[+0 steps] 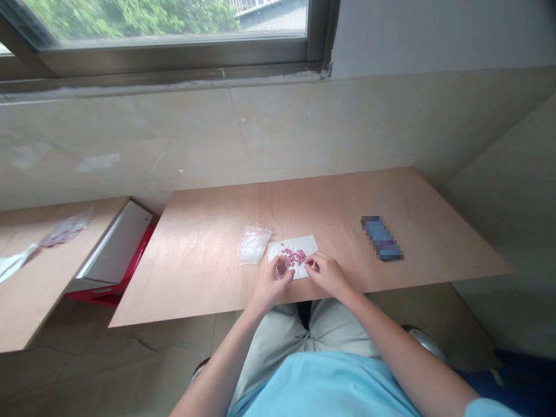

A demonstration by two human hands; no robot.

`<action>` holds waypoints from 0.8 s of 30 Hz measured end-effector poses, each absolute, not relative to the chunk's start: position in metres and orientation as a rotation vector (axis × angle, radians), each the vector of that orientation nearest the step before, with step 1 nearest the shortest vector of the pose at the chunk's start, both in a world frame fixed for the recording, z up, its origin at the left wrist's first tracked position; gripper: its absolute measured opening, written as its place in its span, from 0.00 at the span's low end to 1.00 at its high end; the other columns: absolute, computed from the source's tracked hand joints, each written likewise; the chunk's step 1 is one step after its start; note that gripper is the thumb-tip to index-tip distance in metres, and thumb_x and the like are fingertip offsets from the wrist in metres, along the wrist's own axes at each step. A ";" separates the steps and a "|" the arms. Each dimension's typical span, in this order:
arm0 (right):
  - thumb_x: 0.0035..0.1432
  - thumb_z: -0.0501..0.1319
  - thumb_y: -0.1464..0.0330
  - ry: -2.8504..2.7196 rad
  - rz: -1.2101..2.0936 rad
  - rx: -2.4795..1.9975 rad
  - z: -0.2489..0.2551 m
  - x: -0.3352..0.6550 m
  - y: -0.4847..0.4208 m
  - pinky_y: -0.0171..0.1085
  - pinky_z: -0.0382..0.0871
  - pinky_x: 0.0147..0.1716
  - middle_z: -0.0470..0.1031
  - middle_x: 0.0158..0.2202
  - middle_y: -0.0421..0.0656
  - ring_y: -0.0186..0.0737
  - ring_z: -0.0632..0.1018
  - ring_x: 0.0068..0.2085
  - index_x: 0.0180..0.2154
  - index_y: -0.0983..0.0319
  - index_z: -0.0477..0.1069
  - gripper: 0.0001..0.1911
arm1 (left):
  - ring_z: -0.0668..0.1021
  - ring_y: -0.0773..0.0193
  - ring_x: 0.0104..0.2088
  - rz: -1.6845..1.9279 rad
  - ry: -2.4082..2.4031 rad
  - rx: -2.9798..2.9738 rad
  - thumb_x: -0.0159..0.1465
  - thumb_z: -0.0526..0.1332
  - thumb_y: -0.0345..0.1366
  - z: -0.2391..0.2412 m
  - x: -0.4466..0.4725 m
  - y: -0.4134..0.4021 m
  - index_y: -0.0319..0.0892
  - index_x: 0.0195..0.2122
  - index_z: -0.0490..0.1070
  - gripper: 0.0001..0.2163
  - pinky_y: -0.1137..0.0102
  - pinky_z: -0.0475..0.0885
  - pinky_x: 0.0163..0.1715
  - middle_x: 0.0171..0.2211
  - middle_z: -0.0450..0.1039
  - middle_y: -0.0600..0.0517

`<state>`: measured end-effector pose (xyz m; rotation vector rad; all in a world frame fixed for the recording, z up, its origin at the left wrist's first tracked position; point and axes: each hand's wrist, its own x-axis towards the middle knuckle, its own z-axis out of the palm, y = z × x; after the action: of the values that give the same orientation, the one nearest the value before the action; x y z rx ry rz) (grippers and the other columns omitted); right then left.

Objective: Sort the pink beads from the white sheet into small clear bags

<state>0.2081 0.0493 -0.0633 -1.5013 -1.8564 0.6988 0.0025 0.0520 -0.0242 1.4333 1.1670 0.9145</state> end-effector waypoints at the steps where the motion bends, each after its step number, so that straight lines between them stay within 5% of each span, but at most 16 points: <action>1: 0.65 0.60 0.67 -1.790 0.741 -1.478 -0.060 0.206 0.048 0.35 0.70 0.37 0.77 0.35 0.42 0.38 0.77 0.34 0.36 0.59 0.74 0.05 | 0.72 0.61 0.34 0.905 1.217 1.514 0.60 0.66 0.39 -0.025 0.002 0.050 0.43 0.35 0.70 0.07 0.68 0.65 0.36 0.32 0.71 0.51; 11: 0.64 0.60 0.64 -1.691 1.007 -1.241 -0.040 0.186 0.028 0.34 0.71 0.33 0.80 0.37 0.42 0.37 0.77 0.32 0.42 0.59 0.77 0.09 | 0.72 0.60 0.29 0.774 1.315 1.806 0.61 0.63 0.35 -0.037 0.004 0.036 0.44 0.38 0.71 0.05 0.68 0.59 0.30 0.28 0.71 0.53; 24: 0.66 0.58 0.70 -2.137 0.550 -1.485 -0.072 0.199 0.038 0.35 0.71 0.40 0.77 0.45 0.44 0.41 0.79 0.40 0.52 0.53 0.75 0.15 | 0.71 0.58 0.31 0.918 1.345 1.805 0.60 0.65 0.35 -0.035 -0.004 0.045 0.45 0.34 0.69 0.04 0.67 0.59 0.32 0.30 0.71 0.52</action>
<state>0.1989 0.0381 -0.0723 -1.4853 -2.1371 0.5501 -0.0043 0.0453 -0.0352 1.8046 1.3451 0.9182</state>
